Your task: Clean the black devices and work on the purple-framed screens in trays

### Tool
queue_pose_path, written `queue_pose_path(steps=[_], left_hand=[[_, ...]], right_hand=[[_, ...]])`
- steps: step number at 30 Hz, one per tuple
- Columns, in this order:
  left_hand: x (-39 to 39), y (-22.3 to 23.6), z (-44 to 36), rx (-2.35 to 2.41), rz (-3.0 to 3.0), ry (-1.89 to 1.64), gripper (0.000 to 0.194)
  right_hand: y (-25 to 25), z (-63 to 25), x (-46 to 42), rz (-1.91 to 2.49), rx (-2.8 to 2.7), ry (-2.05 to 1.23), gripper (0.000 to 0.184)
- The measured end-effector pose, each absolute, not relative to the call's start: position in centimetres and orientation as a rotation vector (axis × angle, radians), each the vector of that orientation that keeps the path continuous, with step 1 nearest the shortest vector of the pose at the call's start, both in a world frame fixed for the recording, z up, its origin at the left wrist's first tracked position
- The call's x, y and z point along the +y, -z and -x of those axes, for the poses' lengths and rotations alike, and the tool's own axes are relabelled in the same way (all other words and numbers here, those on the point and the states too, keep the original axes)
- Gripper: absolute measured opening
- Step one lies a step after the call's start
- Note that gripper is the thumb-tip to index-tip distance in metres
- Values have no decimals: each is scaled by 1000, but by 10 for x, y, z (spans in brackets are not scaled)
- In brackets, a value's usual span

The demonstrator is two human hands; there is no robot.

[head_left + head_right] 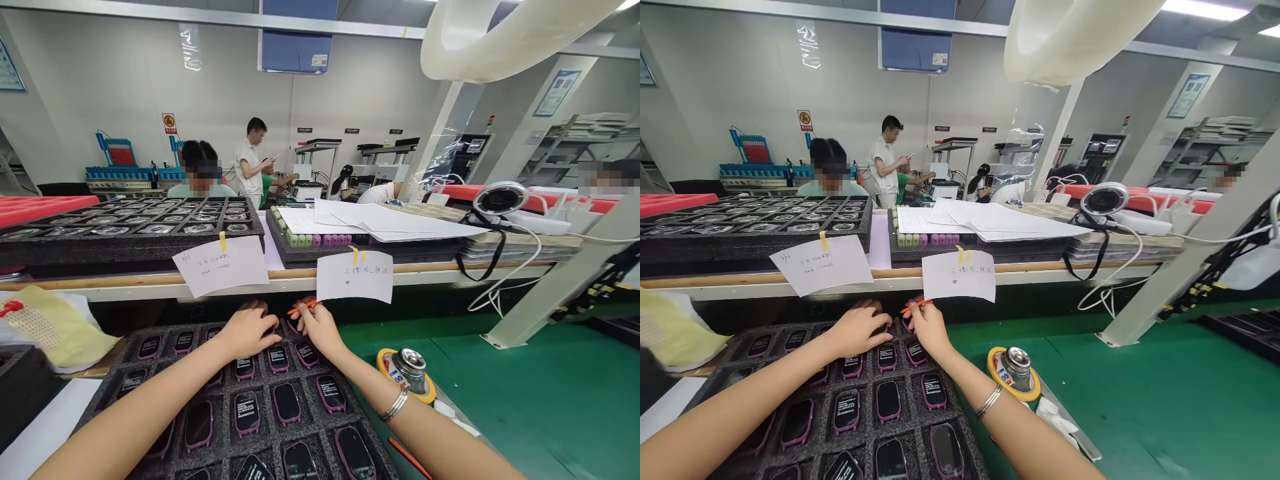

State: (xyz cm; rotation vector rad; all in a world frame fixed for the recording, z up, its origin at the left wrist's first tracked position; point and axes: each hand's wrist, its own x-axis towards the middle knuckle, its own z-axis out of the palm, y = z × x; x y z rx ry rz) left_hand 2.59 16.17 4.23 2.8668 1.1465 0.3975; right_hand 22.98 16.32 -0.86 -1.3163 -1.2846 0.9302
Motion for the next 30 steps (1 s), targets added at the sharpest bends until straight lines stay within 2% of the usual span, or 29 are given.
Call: queue_pose_path(steps=[5,13,19,30], left_hand=[[161,-33,-14,1126,-2759,-521,25],[169,-16,-11,1081,-2606,-671,26],[174,-5,-9,1100,-2500,-797,42],[168,-12,-10,1246,-2603,-754,40]], right_hand=[[12,-204,175,1293,-1293,-1041,27],[26,-199,179,1251,-1334,-1027,25],[32,-200,177,1217,-1394,-983,25],[32,-202,176,1194,-1477,-933,25]])
